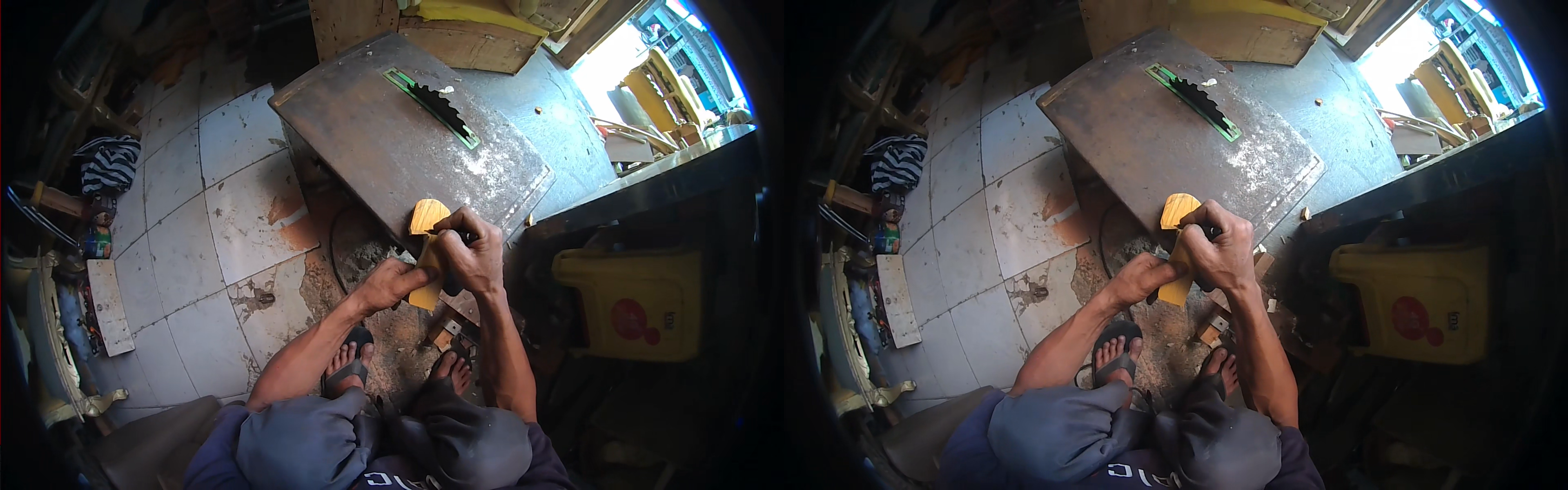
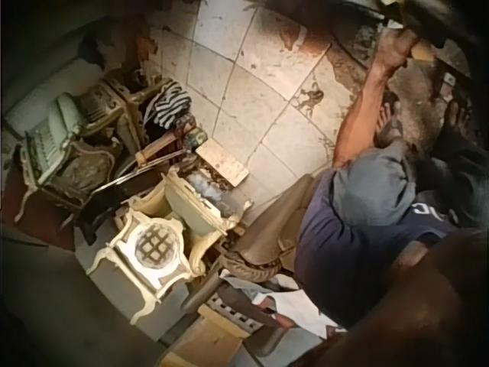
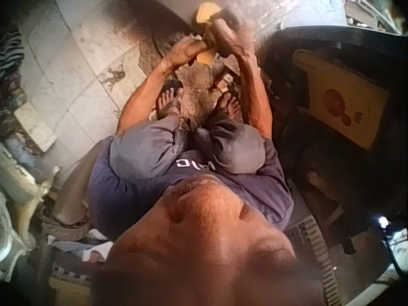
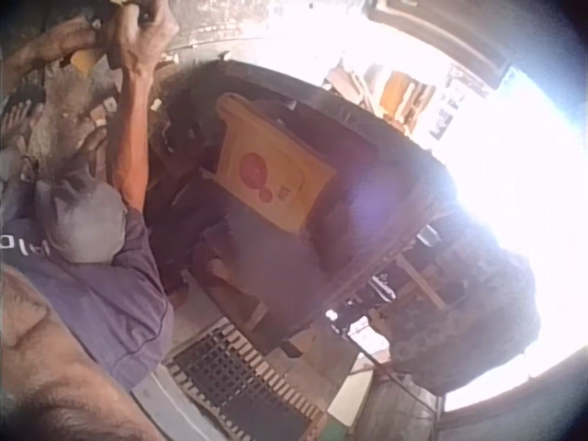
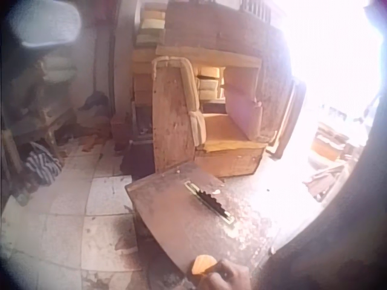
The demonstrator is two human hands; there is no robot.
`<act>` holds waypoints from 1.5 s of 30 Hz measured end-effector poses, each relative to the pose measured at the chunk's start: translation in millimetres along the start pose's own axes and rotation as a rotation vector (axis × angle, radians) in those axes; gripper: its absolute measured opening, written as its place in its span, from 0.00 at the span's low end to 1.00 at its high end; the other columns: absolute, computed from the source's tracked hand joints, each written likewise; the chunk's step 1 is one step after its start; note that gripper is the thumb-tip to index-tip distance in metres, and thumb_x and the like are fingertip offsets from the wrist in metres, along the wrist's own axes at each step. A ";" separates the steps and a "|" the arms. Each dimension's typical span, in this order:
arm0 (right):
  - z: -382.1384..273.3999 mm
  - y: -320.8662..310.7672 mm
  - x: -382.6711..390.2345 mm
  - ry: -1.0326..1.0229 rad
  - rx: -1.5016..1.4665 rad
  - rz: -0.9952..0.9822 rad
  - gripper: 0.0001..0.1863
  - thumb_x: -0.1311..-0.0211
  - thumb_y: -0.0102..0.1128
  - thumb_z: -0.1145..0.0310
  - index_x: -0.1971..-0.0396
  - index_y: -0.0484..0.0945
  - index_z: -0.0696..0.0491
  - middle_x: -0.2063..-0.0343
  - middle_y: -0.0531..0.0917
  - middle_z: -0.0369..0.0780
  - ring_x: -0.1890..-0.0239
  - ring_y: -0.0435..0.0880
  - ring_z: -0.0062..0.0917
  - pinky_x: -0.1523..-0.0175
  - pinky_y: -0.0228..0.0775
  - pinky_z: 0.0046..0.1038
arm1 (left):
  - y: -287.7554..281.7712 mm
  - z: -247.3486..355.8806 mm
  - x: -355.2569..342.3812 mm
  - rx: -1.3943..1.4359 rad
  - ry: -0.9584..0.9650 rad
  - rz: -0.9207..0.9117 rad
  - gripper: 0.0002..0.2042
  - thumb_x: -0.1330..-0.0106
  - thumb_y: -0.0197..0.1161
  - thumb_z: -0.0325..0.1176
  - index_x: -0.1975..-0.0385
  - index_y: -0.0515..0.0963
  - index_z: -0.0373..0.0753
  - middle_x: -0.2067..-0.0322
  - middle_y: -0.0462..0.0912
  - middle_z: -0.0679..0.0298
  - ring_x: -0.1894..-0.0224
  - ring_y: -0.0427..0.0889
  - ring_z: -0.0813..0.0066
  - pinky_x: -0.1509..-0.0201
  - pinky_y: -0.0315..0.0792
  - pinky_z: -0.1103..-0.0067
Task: The person hammers a piece of wood, then marks another wooden furniture part with a pen, and finally attempts to cut a small wooden piece using a hand saw.
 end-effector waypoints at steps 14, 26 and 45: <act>-1.5 -5.4 -1.8 -0.027 0.095 -0.012 0.04 0.43 0.61 0.75 0.73 0.81 0.60 0.80 0.84 0.43 0.76 0.84 0.21 0.68 0.76 0.28 | -0.1 -15.6 -6.8 0.035 -0.004 -0.031 0.25 0.25 0.60 0.52 0.56 0.86 0.29 0.66 0.86 0.69 0.63 0.80 0.85 0.59 0.73 0.81; -1.0 -8.6 6.6 -0.020 0.079 0.033 0.03 0.44 0.61 0.76 0.74 0.81 0.59 0.82 0.83 0.41 0.79 0.82 0.20 0.70 0.74 0.26 | 0.8 -12.8 -5.8 0.049 -0.005 -0.034 0.29 0.25 0.61 0.58 0.59 0.87 0.29 0.66 0.86 0.69 0.62 0.80 0.84 0.59 0.73 0.81; -6.2 -10.3 14.8 0.047 0.063 -0.018 0.04 0.43 0.61 0.75 0.73 0.81 0.60 0.81 0.84 0.41 0.78 0.82 0.19 0.69 0.75 0.25 | -1.2 -9.6 -6.4 0.004 -0.028 -0.038 0.27 0.25 0.60 0.55 0.61 0.87 0.30 0.68 0.85 0.69 0.64 0.79 0.84 0.59 0.72 0.80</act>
Point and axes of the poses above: each hand's wrist, its own x-axis away from the middle knuckle, its own y-axis out of the palm, z = x × y, the point moved 1 cm from there along -x, towards the middle knuckle
